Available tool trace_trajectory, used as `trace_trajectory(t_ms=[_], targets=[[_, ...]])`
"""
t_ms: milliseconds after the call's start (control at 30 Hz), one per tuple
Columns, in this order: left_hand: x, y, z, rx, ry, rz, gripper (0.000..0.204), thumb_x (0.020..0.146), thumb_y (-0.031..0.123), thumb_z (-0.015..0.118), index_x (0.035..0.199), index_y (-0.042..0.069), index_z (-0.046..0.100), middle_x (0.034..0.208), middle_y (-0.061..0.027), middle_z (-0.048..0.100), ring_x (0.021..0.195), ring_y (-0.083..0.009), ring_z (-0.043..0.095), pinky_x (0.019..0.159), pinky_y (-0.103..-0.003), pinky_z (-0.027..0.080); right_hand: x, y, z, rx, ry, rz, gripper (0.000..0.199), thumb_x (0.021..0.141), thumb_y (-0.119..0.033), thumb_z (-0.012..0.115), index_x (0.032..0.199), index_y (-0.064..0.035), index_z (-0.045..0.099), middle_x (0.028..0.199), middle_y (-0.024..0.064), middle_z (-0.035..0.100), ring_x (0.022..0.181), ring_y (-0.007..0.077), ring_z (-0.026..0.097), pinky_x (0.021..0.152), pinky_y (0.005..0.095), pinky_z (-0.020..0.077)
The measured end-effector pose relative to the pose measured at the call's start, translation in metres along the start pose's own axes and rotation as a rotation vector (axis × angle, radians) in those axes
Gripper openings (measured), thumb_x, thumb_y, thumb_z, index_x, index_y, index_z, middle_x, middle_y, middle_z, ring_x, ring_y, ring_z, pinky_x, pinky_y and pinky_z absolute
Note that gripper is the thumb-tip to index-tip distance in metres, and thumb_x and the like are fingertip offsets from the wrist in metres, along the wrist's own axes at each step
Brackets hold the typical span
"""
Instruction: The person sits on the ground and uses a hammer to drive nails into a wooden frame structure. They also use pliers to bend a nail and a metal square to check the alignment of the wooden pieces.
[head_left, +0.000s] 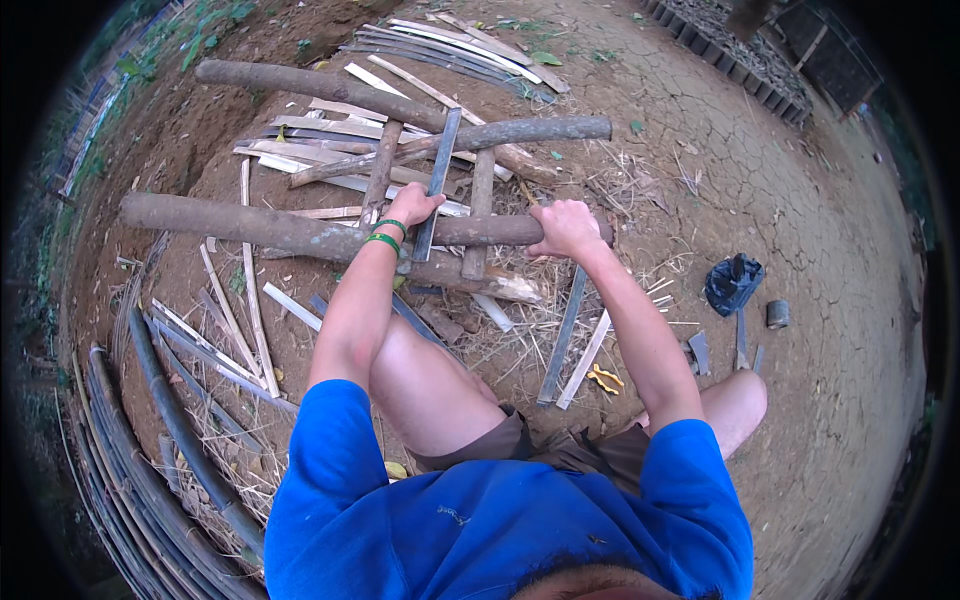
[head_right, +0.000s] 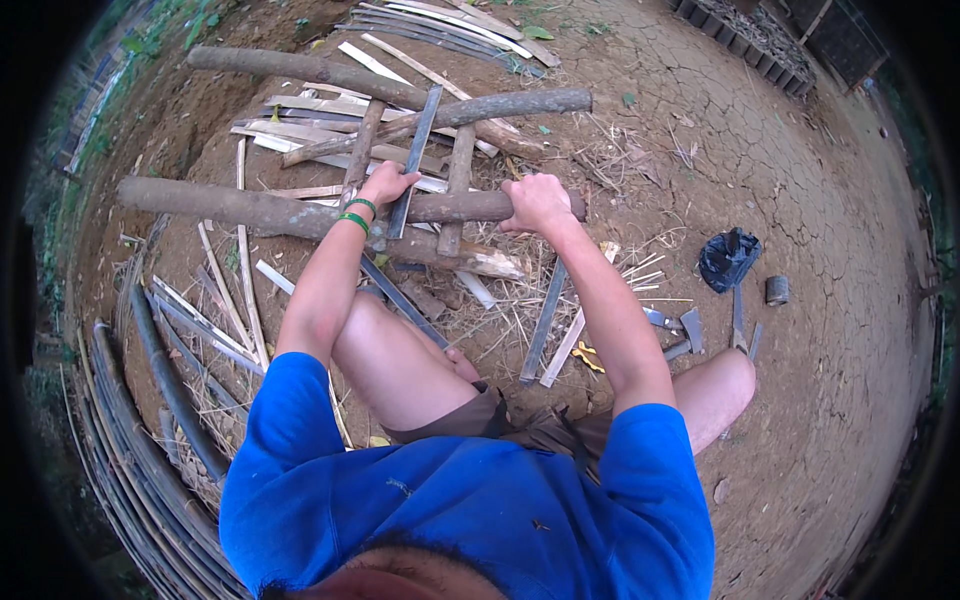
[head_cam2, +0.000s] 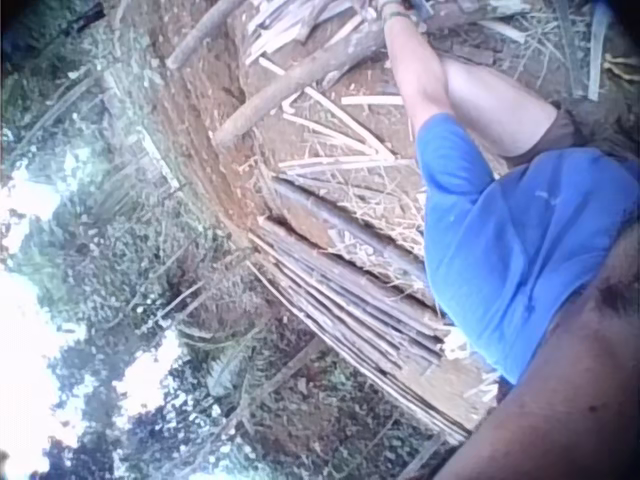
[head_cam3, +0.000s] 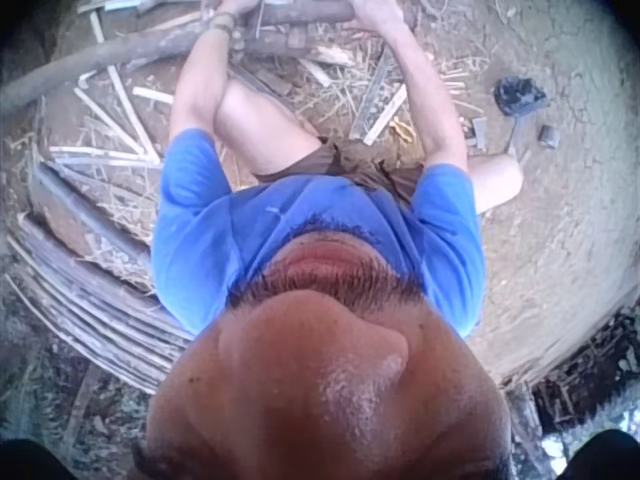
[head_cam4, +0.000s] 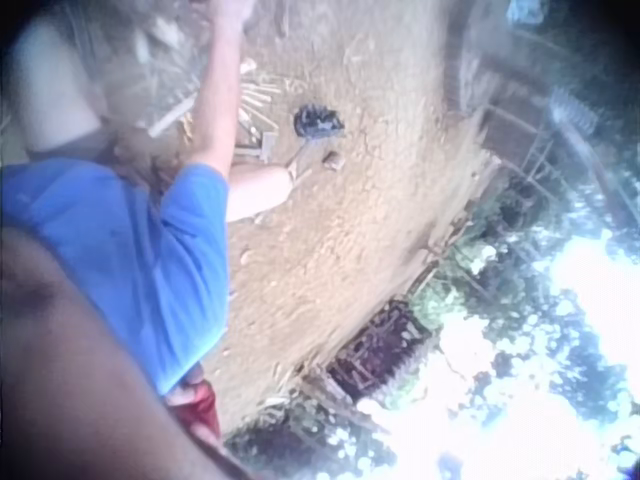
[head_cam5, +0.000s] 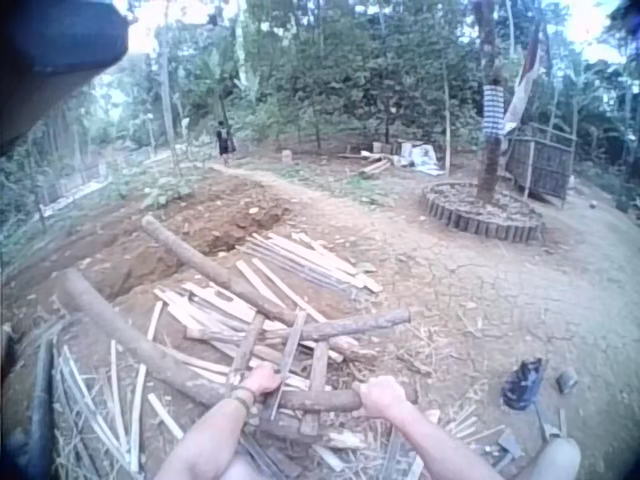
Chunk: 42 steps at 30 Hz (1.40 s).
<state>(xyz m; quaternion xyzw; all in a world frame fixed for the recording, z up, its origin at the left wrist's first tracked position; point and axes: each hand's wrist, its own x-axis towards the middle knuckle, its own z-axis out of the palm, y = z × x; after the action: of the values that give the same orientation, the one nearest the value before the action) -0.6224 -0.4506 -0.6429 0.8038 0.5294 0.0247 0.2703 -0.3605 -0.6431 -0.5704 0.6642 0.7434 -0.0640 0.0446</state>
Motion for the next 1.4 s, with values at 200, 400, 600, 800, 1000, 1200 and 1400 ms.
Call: trace_trajectory(t_ms=[200,400,600,800,1000,1200,1400], targets=[[0.003,-0.007,0.002,-0.019,-0.029,-0.077,0.060,0.085,0.045,0.070,0.109,-0.009,0.068,0.112,-0.0298,0.067,0.110,-0.0393,0.064,0.096,-0.043,0.049,0.001,-0.006,-0.002,0.019,-0.012,0.008,0.055,0.067,-0.053,0.082,0.100,-0.0106,0.070,0.088,0.0147,0.073,0.087,0.0321,0.072,0.079,0.0433,0.0576],[-0.005,-0.005,0.000,-0.054,0.123,0.015,0.065,0.081,0.045,0.075,0.120,-0.007,0.065,0.118,-0.0287,0.065,0.116,-0.0376,0.062,0.102,-0.042,0.047,0.003,0.000,0.005,0.002,0.022,-0.011,0.059,0.066,-0.057,0.080,0.101,-0.0113,0.069,0.085,0.0145,0.073,0.082,0.0329,0.072,0.075,0.0443,0.0574],[-0.009,0.001,-0.006,-0.042,0.073,-0.023,0.064,0.079,0.042,0.078,0.121,-0.004,0.066,0.120,-0.0268,0.065,0.117,-0.0372,0.062,0.102,-0.042,0.048,0.001,-0.006,-0.006,0.005,-0.054,0.034,0.057,0.068,-0.054,0.082,0.103,-0.0107,0.070,0.093,0.0151,0.073,0.092,0.0314,0.071,0.083,0.0424,0.0571],[-0.011,0.007,-0.006,-0.028,0.091,-0.031,0.061,0.079,0.044,0.077,0.117,-0.003,0.068,0.115,-0.0268,0.067,0.113,-0.0374,0.064,0.101,-0.042,0.048,0.000,-0.005,-0.006,0.008,-0.049,0.038,0.056,0.068,-0.054,0.082,0.103,-0.0106,0.070,0.092,0.0153,0.073,0.090,0.0317,0.071,0.081,0.0426,0.0575],[-0.011,-0.003,-0.009,-0.065,0.104,0.017,0.058,0.076,0.045,0.079,0.108,-0.003,0.072,0.103,-0.0254,0.071,0.104,-0.0358,0.068,0.096,-0.041,0.051,0.001,-0.004,-0.002,0.006,-0.018,0.023,0.056,0.068,-0.053,0.082,0.102,-0.0106,0.070,0.091,0.0155,0.072,0.089,0.0319,0.071,0.080,0.0426,0.0576],[-0.012,0.001,-0.013,-0.105,0.082,-0.044,0.045,0.076,0.038,0.082,0.096,-0.002,0.075,0.080,-0.0169,0.073,0.075,-0.0283,0.073,0.079,-0.037,0.057,0.001,-0.005,-0.001,0.008,-0.002,0.019,0.055,0.068,-0.052,0.083,0.101,-0.0099,0.070,0.091,0.0159,0.072,0.089,0.0321,0.071,0.080,0.0428,0.0573],[-0.016,0.005,-0.018,-0.170,0.038,-0.093,0.038,0.077,0.034,0.083,0.091,-0.001,0.076,0.073,-0.0115,0.072,0.058,-0.0169,0.069,0.064,-0.032,0.058,0.002,-0.005,-0.001,0.009,0.000,0.021,0.056,0.067,-0.053,0.083,0.101,-0.0102,0.070,0.091,0.0158,0.072,0.090,0.0322,0.071,0.081,0.0429,0.0575]])
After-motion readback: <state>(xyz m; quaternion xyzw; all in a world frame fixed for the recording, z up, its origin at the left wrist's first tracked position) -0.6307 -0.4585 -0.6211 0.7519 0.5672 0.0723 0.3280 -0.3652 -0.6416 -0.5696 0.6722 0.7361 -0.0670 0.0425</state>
